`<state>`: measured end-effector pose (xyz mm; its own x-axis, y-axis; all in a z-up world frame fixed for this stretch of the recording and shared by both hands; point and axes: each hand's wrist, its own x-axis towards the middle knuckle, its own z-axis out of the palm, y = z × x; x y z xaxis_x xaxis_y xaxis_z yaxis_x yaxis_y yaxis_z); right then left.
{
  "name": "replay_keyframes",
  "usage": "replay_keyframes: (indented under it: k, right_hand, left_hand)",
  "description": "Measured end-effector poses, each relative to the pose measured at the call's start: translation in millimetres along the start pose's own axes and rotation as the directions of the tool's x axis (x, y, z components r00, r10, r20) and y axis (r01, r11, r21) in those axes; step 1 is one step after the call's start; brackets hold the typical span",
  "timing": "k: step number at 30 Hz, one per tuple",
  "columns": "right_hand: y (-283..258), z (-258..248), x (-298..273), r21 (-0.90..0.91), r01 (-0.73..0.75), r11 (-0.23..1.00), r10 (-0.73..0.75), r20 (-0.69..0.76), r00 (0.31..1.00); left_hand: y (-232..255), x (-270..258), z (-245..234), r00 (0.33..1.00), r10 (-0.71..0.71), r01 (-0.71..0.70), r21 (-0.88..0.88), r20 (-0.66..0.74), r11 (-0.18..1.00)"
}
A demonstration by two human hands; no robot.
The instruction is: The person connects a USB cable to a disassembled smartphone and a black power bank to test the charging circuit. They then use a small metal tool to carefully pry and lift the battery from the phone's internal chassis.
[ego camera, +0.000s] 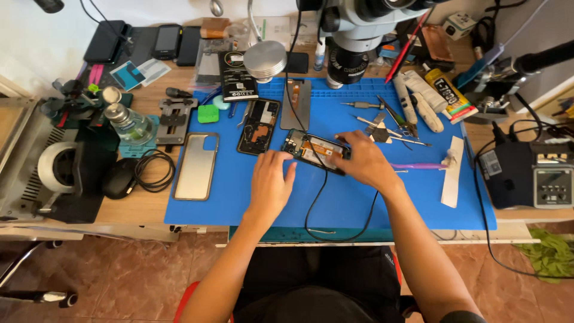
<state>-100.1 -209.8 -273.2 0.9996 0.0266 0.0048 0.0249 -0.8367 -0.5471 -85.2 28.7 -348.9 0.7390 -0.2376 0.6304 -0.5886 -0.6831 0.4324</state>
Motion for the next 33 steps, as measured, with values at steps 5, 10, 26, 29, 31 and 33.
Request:
replay_keyframes:
  k: [5,10,26,29,31,33]
  right_hand:
    - [-16,-12,9,-0.169,-0.025,0.985,0.054,0.169,0.984]
    - [-4,-12,24,-0.175,0.027,0.984,0.013,0.221,0.975]
    - [26,32,59,-0.231,-0.048,0.972,0.069,0.083,0.994]
    - [18,23,56,-0.179,-0.088,0.980,0.107,0.099,0.989]
    - [8,12,50,-0.131,-0.120,0.984,0.135,0.117,0.984]
    - [-4,0,42,-0.036,-0.216,0.976,0.219,0.154,0.963]
  left_hand:
    - [21,-11,8,0.995,0.049,-0.032,-0.187,0.086,0.982]
    - [41,-17,13,0.982,0.127,-0.094,-0.222,0.139,0.971]
    - [47,-33,36,0.968,0.241,-0.245,0.065,0.070,0.967]
    - [48,-31,34,0.968,0.243,-0.248,0.073,0.065,0.966]
    - [47,-31,33,0.968,0.243,-0.247,0.075,0.062,0.966]
    - [44,-31,35,0.973,0.226,-0.228,0.056,0.042,0.972]
